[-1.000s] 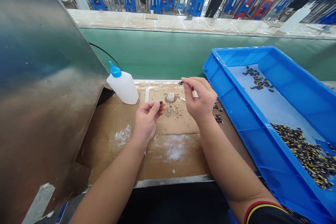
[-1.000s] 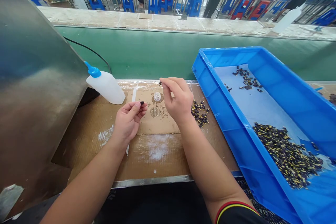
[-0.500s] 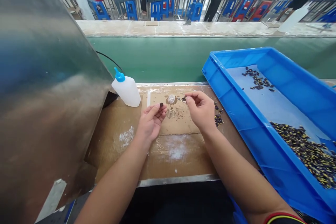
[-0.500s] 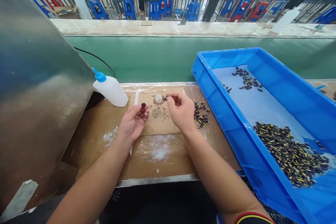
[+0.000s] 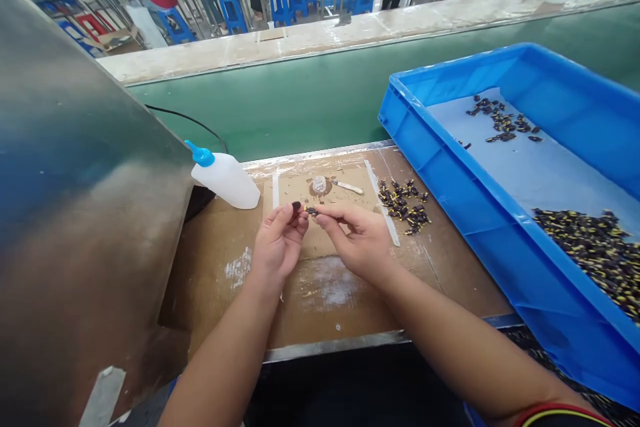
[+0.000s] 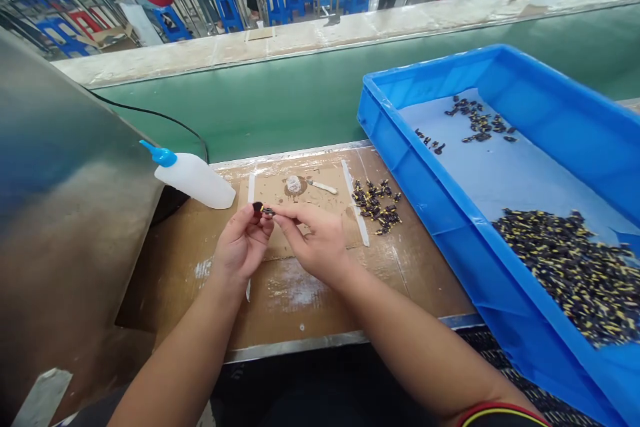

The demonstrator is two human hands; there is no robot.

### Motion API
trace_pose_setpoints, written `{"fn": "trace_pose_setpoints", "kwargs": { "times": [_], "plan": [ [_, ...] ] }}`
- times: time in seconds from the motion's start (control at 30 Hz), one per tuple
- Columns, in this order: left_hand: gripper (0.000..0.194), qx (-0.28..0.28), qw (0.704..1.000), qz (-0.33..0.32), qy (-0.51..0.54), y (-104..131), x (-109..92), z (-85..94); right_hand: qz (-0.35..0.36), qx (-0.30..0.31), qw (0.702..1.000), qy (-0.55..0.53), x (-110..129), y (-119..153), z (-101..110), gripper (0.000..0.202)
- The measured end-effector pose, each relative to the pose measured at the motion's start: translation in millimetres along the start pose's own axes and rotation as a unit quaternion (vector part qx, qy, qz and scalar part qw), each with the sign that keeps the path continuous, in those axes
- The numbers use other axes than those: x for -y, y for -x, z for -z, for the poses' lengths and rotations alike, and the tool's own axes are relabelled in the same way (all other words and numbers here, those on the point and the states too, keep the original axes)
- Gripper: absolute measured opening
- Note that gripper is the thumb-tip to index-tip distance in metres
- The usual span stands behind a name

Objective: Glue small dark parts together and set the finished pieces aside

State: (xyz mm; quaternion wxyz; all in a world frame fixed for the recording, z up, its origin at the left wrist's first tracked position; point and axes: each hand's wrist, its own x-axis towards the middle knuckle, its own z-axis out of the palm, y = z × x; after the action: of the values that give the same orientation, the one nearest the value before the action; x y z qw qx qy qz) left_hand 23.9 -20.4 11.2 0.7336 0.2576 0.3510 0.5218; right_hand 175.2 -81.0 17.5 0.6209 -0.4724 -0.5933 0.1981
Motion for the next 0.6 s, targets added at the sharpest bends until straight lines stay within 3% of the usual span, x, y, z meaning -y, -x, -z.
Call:
{"fn": "trace_pose_setpoints", "kwargs": {
  "times": [0.17, 0.6],
  "plan": [
    [0.03, -0.012, 1.0, -0.018, -0.02, 0.3, 1.7, 3.5, 0.074, 0.012, 0.996, 0.055, 6.2, -0.3, -1.2, 0.024],
    [0.029, 0.005, 0.999, -0.017, -0.03, 4.2, 0.7, -3.4, 0.055, 0.015, 0.997, 0.052, 5.7, -0.3, -3.4, 0.018]
  ]
}}
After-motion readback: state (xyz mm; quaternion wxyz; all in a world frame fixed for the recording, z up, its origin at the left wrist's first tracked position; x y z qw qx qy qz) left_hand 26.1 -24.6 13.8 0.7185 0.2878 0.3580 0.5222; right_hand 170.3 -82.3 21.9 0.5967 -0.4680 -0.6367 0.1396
